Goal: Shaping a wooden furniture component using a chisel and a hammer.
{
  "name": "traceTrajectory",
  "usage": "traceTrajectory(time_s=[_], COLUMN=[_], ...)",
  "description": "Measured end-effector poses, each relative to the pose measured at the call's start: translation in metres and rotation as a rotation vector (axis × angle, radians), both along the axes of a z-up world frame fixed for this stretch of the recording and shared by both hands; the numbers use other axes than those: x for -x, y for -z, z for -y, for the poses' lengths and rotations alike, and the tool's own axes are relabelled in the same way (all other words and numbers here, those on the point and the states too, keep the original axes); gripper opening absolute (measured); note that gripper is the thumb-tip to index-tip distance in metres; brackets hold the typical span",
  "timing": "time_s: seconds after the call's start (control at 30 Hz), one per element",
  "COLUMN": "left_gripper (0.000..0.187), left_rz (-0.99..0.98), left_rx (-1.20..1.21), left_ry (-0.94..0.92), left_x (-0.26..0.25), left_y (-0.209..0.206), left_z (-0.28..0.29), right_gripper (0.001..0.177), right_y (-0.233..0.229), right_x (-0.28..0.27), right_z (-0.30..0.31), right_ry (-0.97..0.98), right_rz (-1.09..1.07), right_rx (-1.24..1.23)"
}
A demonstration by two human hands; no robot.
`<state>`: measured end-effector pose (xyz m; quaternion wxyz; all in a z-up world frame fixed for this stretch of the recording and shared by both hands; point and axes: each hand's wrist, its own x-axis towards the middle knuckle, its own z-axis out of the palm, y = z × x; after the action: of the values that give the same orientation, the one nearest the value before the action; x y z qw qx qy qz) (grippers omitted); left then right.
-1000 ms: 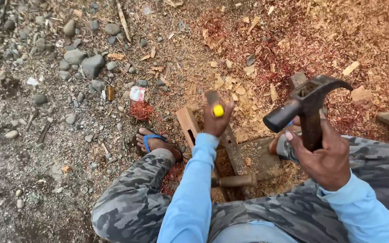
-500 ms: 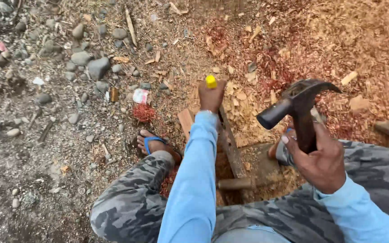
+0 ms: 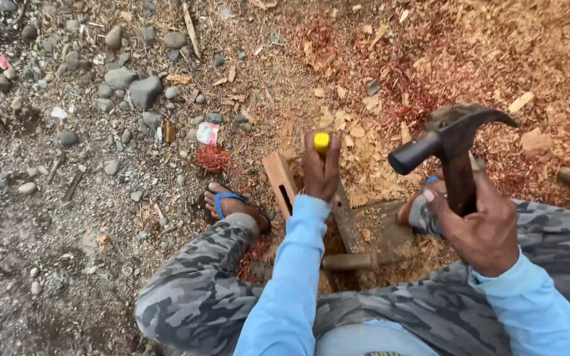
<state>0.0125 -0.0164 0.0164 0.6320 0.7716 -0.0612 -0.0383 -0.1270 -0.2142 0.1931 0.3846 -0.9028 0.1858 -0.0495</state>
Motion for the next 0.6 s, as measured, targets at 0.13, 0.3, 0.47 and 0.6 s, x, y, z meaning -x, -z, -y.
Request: traceTrajectory(time_s=[0.13, 0.3, 0.47, 0.6], left_gripper=[0.045, 0.034, 0.030, 0.030], left_rz=[-0.105, -0.219, -0.032, -0.107], left_rx=[-0.021, -0.022, -0.003, 0.047], left_ry=[-0.026, -0.181, -0.172, -0.081], left_x=[-0.037, -0.074, -0.045, 0.006], left_y=[0.004, 0.039, 0.021, -0.022], left_z=[0.004, 0.012, 0.020, 0.015], right_gripper=[0.036, 0.035, 0.047, 0.047], right_y=[0.011, 0.010, 0.011, 0.011], right_x=[0.005, 0.001, 0.005, 0.012], right_z=[-0.003, -0.005, -0.005, 0.002], right_ry=[0.033, -0.079, -0.078, -0.144], right_rz=[-0.096, 0.041, 0.026, 0.051], right_rx=[0.054, 0.127, 0.090, 0.139])
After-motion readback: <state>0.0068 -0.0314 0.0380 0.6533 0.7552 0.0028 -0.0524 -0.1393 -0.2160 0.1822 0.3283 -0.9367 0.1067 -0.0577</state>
